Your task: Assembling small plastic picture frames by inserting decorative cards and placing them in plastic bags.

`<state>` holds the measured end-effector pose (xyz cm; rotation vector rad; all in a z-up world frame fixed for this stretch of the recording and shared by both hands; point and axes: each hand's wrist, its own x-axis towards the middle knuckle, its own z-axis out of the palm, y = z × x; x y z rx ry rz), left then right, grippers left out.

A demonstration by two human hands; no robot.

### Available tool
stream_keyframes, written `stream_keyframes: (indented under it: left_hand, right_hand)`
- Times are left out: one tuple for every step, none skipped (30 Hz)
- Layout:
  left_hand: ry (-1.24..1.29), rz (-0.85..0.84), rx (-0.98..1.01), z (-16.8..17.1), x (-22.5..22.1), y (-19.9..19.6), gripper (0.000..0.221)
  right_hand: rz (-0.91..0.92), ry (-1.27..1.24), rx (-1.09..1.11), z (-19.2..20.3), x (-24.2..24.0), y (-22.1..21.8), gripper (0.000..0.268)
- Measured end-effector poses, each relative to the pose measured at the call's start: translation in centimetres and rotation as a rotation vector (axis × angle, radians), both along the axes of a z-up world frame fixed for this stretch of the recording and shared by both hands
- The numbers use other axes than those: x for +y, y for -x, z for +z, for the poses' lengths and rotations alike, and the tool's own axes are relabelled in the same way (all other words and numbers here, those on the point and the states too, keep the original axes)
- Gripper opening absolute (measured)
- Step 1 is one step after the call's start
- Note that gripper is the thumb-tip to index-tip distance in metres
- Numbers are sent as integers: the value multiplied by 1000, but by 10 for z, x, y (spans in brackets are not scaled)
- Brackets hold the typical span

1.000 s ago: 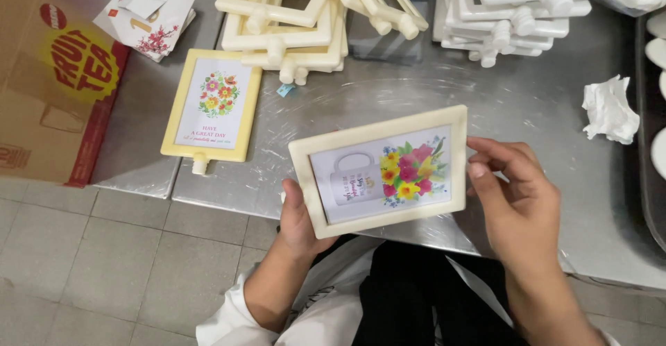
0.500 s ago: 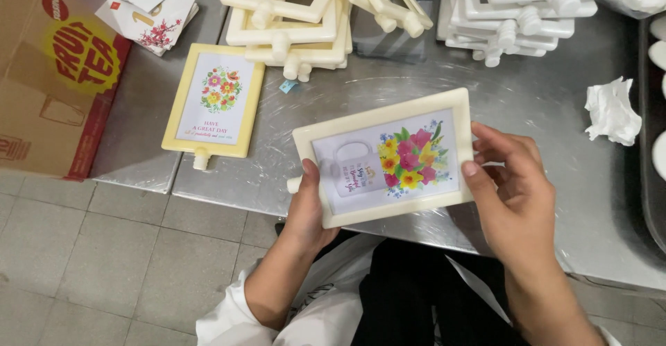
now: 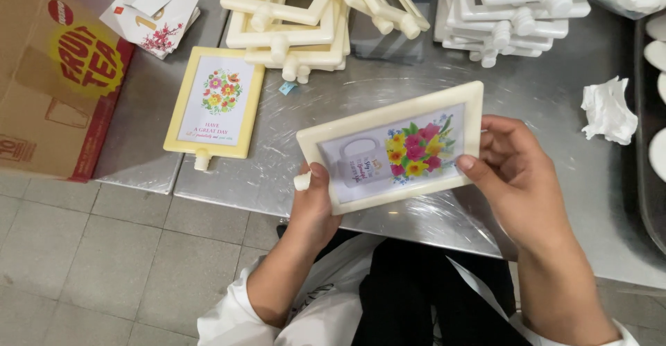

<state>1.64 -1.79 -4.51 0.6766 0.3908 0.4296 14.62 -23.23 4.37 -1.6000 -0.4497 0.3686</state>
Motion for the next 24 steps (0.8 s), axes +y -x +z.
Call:
stream_keyframes:
  left_hand:
    - [-2, -2, -2, 10, 4, 1, 80]
    - [-258, -47, -4, 20, 9, 2, 86]
    - [-515, -91, -6, 30, 13, 3, 93]
    - [-517, -94, -8, 36, 18, 1, 93]
    - [-657, -151, -99, 42, 24, 0, 96]
    - [-797, -207, -193, 48, 30, -2, 98]
    - [-800, -209, -196, 49, 37, -2, 98]
    - [-757, -299, -133, 49, 43, -1, 101]
    - [-713, -389, -70, 49, 49, -1, 106]
    - [-715, -392, -74, 56, 52, 0, 106]
    - [-497, -541, -156, 61, 54, 1, 110]
    - [-273, -683, -232, 67, 56, 3, 121]
    - [-274, -687, -232, 68, 56, 4, 121]
    - [-139, -719, -299, 68, 56, 4, 123]
    - [-2, -749, -365, 68, 57, 4, 126]
    - [1, -751, -364, 61, 57, 2, 126]
    - [78, -667, -265, 53, 57, 0, 115]
    - [152, -579, -169, 46, 58, -2, 110]
    - [154, -578, -170, 37, 58, -2, 110]
    - [123, -508, -148, 28, 59, -3, 88]
    - [92, -437, -126, 20, 61, -4, 67]
    - [91, -436, -126, 24, 57, -5, 67]
    - [-14, -370, -49, 27, 53, -6, 61]
    - [-119, -303, 29, 30, 49, -7, 62]
  right_hand:
    - [-2, -2, -2, -2, -2, -4, 44]
    - [31, -36, -40, -4, -5, -7, 42]
    - [63, -69, -78, -6, -8, -11, 40]
    - [60, -71, -80, -6, -11, -12, 40]
    - [7, -3, -162, -6, -13, -14, 42]
    - [-47, 64, -244, -5, -16, -15, 43]
    - [-50, 62, -247, 3, -16, -16, 43]
    - [57, -6, -430, 11, -16, -17, 33]
    - [163, -74, -612, 19, -16, -17, 23]
    - [160, -74, -615, 20, -18, -19, 23]
    - [167, -54, -706, 20, -20, -21, 20]
    - [175, -33, -794, 19, -22, -22, 16]
    - [171, -32, -794, 19, -22, -21, 16]
    - [182, -12, -837, 18, -23, -20, 8]
    - [193, 9, -880, 17, -23, -20, 7]
    - [193, 11, -878, 16, -23, -20, 7]
    - [201, 36, -960, 14, -22, -19, 12]
    - [212, 60, -1044, 13, -21, -20, 18]
    - [213, 61, -1044, 12, -20, -19, 18]
    - [218, 56, -1074, 12, -19, -19, 16]
    - [224, 50, -1103, 11, -18, -19, 14]
    - [224, 48, -1103, 10, -18, -19, 14]
    - [232, 68, -1103, 9, -18, -19, 15]
    - [239, 88, -1103, 7, -18, -19, 16]
